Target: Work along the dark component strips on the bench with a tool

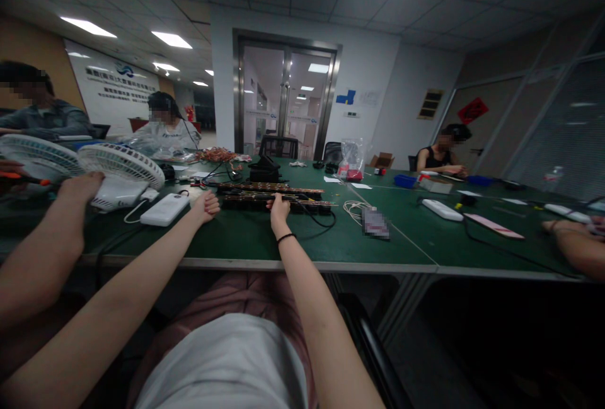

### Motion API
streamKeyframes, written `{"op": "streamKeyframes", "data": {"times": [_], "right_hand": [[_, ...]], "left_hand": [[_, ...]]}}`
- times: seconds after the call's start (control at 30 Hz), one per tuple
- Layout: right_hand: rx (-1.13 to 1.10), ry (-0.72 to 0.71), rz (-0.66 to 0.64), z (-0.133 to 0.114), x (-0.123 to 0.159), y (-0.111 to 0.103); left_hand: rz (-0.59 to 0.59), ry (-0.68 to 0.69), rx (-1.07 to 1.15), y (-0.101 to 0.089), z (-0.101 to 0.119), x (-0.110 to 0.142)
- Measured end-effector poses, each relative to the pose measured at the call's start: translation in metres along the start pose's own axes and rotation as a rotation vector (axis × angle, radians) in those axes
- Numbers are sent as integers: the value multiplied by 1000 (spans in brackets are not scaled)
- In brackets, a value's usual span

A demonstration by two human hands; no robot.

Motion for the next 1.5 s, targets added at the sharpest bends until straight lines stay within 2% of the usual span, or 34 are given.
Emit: {"op": "streamKeyframes", "data": {"times": [0.4, 0.8, 1.13, 1.5], "right_hand": [[-5, 33, 18, -4, 7, 0], [-10, 20, -1, -2, 3, 1], [3, 16, 0, -2, 3, 1], [-3, 16, 14, -1, 2, 1]], "left_hand": [[-29, -12, -17, 4, 0, 3], [-232, -54, 53, 24, 1, 17], [-284, -73, 43, 29, 0, 19], [-282, -77, 33, 27, 0, 18]]}}
Point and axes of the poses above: each hand's wrist, its own x-axis away from the middle knuckle, its own y-axis out of the palm, z = x × y, the point moved 6 cm from there along -x, towards the middle knuckle, and after that the axes turned 15 degrees about y, right-handed, at the moved point
